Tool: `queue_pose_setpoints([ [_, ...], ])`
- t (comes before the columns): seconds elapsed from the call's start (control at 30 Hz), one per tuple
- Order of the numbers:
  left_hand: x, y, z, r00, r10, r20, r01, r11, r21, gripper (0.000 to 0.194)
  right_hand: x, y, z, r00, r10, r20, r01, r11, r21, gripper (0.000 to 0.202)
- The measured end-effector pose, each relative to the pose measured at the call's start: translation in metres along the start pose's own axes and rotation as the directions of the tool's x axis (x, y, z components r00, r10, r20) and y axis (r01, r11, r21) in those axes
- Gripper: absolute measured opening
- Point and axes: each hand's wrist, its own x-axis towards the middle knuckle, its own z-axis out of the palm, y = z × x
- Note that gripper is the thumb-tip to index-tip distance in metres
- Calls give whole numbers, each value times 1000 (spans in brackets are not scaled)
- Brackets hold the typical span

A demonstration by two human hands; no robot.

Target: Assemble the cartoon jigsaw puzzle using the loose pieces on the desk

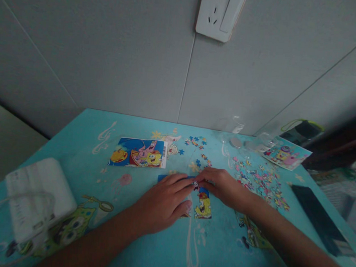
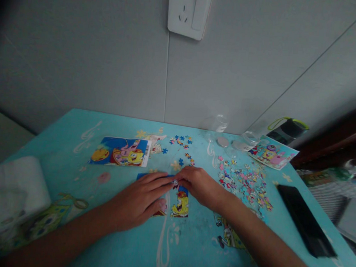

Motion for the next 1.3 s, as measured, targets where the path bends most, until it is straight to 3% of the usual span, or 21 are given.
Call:
queue_pose_setpoints([
  [0.2,0,2,-1,1000,0,0,0,1000,2,48,-8,-2,8,996,20,-85,-24,999,-44,15],
  [0.37,0,2,-1,1000,0,9,0,1000,-12,49,-32,-10,21,954,59,-293,-81,995,-61,20],
  [0.43,0,2,-2,1000,-7,3,7,1000,-26,48,-40,-13,26,945,61,-321,-94,992,-88,26],
  [0.6,1,2,-2,999,-20,-26,18,997,-77,44,-44,-14,37,964,11,-267,-66,978,-197,29],
  [0.9,0,-2,-6,1000,-13,-15,11,992,-122,42,-42,-15,45,951,14,-310,-94,966,-243,27],
  [1.3,-5,-2,-4,987,-64,-150,34,981,-193,35,-40,-20,44,957,22,-288,-103,958,-269,29],
])
